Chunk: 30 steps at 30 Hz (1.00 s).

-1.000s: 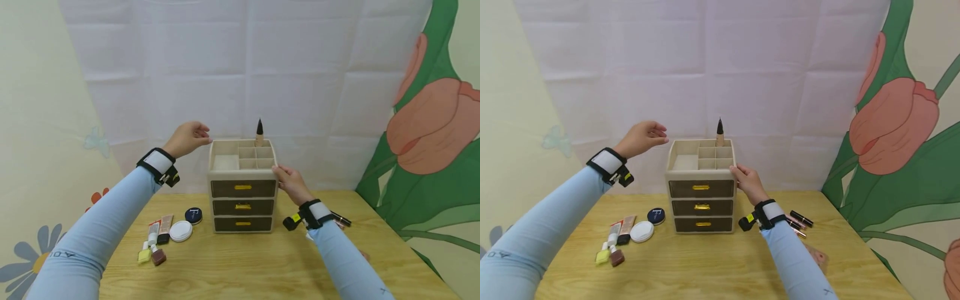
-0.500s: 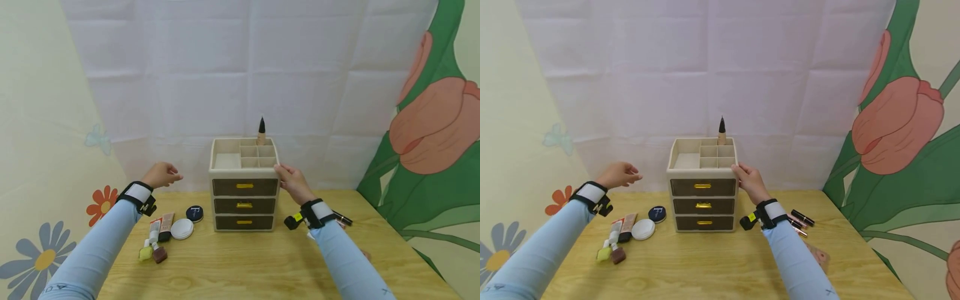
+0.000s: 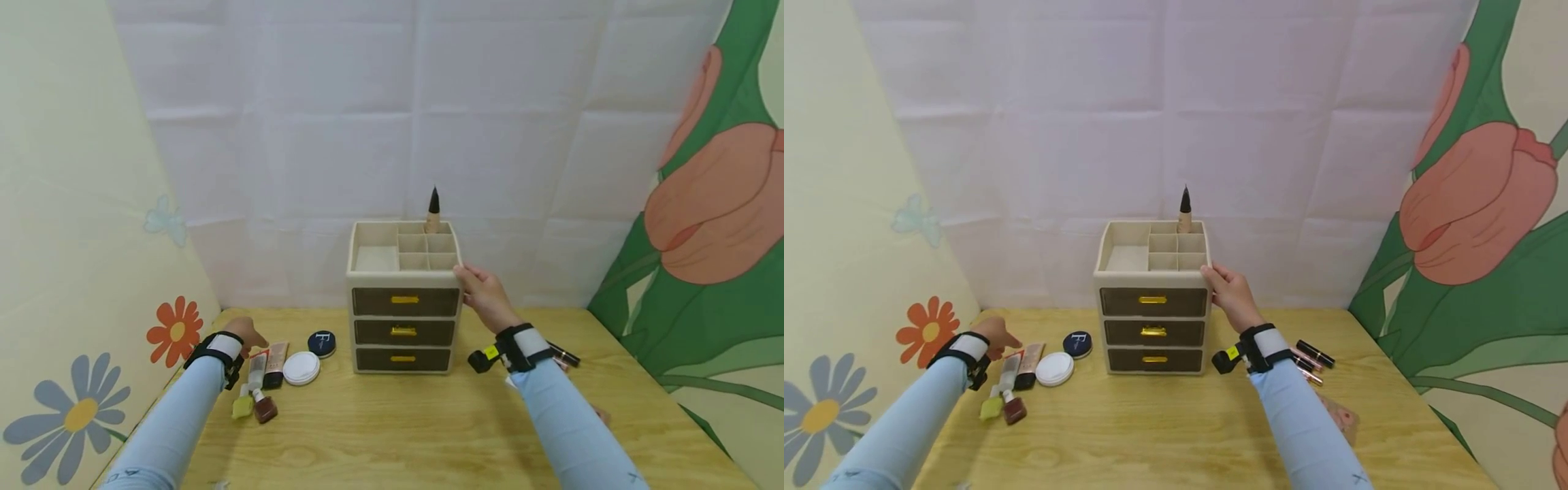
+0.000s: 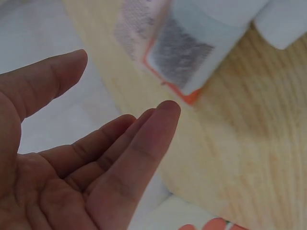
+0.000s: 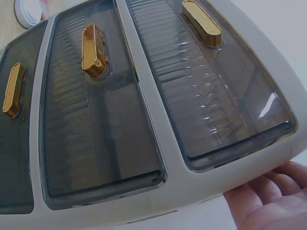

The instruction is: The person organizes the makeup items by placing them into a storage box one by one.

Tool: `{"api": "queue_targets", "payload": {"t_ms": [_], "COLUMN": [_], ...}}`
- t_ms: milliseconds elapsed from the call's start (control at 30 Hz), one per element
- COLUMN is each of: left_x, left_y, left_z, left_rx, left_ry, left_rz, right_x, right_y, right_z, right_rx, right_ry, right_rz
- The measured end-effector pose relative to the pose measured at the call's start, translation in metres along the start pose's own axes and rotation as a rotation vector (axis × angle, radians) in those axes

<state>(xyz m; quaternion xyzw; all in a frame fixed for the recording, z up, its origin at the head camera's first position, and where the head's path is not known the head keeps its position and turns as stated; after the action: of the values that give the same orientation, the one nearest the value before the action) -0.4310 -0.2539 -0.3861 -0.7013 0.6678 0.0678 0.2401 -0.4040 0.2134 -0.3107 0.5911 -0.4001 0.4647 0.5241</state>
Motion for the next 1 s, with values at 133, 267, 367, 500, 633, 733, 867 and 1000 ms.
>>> {"api": "queue_targets", "payload": {"t_ms": [133,267,367,500,633,733,867,1000], "left_x": [0.001,0.002,0.006,0.012,0.013,0.012,0.013,0.014], "left_y": [-0.001,0.0,0.003,0.007,0.011,0.013,0.014,0.01], "left_z": [0.008,0.013,0.018,0.024,0.027,0.028,0.03,0.031], "left_rx": [0.015,0.026,0.027,0.017,-0.007,-0.024,-0.045,-0.063], "left_ry": [0.048,0.096,0.074,0.039,0.045,0.064,0.083,0.066], "left_rz": [-0.014,-0.04,-0.067,-0.086,-0.077,-0.073,-0.067,-0.058], "right_x": [0.001,0.003,0.003,0.002,0.002,0.002,0.002,0.002], "right_y": [0.0,-0.001,-0.001,-0.002,-0.004,-0.004,-0.004,-0.004], "right_z": [-0.001,0.0,0.001,0.003,0.003,0.003,0.004,0.004], "right_rx": [-0.012,-0.015,-0.016,-0.017,-0.023,-0.021,-0.015,-0.01], "right_ry": [0.014,0.034,0.038,0.027,0.03,0.035,0.035,0.025], "right_rz": [-0.007,-0.009,-0.006,0.002,0.002,-0.003,-0.008,0.002]}}
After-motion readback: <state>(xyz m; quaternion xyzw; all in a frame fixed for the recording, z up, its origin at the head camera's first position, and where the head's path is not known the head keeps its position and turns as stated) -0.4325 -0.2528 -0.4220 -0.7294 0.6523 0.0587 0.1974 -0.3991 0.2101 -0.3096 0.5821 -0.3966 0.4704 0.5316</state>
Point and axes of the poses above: each hand's wrist, its own y-axis towards the middle knuckle, its own z-axis out of the palm, x = y × z, the point moved 4 cm from there along y, towards the middle knuckle, and after that the axes turned 4 degrees about x, right-handed, at the moved point
